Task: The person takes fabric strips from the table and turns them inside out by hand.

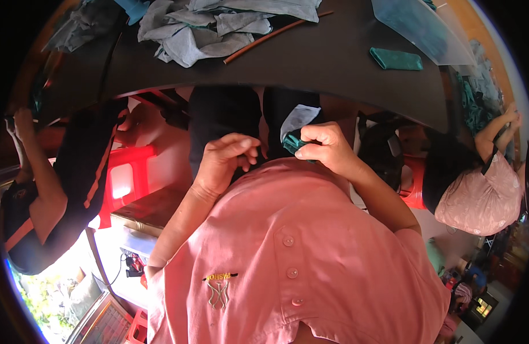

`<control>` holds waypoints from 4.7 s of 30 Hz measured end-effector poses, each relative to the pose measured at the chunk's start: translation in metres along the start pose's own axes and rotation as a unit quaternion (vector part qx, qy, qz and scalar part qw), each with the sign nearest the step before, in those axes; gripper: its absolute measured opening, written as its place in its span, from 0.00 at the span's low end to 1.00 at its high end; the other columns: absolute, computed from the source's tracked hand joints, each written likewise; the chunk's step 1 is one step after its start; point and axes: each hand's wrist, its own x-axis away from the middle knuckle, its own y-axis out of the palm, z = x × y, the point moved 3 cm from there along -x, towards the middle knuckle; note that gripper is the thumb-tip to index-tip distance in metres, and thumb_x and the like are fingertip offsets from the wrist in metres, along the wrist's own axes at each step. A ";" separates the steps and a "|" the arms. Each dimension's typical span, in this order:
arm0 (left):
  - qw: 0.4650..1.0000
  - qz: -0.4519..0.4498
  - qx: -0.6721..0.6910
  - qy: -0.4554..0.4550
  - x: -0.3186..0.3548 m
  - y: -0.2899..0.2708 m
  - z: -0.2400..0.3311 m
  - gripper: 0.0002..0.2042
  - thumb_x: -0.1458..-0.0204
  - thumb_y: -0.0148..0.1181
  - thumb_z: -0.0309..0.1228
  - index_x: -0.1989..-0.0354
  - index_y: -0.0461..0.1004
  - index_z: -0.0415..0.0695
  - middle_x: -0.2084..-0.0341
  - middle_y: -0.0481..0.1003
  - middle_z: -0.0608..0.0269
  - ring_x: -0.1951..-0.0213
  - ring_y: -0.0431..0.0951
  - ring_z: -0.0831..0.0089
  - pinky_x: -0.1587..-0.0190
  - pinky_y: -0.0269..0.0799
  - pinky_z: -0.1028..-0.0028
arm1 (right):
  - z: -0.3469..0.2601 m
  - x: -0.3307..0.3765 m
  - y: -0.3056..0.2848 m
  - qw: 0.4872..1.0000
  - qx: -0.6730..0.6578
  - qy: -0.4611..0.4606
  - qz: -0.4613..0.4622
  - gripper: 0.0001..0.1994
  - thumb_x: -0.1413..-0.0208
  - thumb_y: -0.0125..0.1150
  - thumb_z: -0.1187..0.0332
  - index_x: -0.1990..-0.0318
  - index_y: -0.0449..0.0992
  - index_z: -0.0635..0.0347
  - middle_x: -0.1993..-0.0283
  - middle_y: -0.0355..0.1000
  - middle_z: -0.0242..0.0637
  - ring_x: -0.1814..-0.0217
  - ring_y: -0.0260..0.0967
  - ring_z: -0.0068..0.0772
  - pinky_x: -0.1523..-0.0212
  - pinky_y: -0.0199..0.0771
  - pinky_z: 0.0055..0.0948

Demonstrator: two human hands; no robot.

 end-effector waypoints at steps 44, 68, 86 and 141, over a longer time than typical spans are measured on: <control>0.966 0.104 0.238 -0.010 -0.035 0.007 -0.022 0.05 0.50 0.53 0.20 0.65 0.67 0.40 0.76 0.71 0.56 0.82 0.67 0.64 0.78 0.64 0.68 | -0.004 -0.018 0.046 0.922 0.348 -0.168 0.041 0.10 0.51 0.63 0.66 0.74 0.70 0.63 0.72 0.71 0.43 0.74 0.72 0.48 0.75 0.70 0.44; 0.997 0.079 0.012 0.011 -0.012 0.006 -0.020 0.07 0.49 0.55 0.18 0.62 0.73 0.35 0.71 0.75 0.57 0.77 0.72 0.72 0.79 0.66 0.76 | 0.006 -0.015 0.061 0.956 0.259 -0.128 -0.058 0.12 0.50 0.62 0.63 0.75 0.73 0.62 0.75 0.72 0.45 0.72 0.72 0.47 0.71 0.70 0.41; 0.989 0.047 -0.128 0.055 -0.015 0.018 -0.014 0.08 0.53 0.53 0.18 0.65 0.76 0.37 0.72 0.75 0.60 0.74 0.73 0.74 0.73 0.69 0.74 | 0.007 -0.016 0.068 0.965 0.158 -0.163 -0.134 0.14 0.51 0.63 0.64 0.81 0.70 0.62 0.80 0.68 0.44 0.78 0.67 0.44 0.74 0.64 0.40; 0.918 0.085 -0.275 0.273 -0.001 0.053 0.018 0.08 0.52 0.52 0.14 0.67 0.75 0.36 0.70 0.69 0.70 0.72 0.66 0.84 0.75 0.61 0.84 | -0.007 -0.017 0.040 0.986 -0.008 -0.129 0.108 0.04 0.45 0.58 0.80 0.67 0.69 0.66 0.73 0.71 0.35 0.72 0.66 0.22 0.71 0.67 0.23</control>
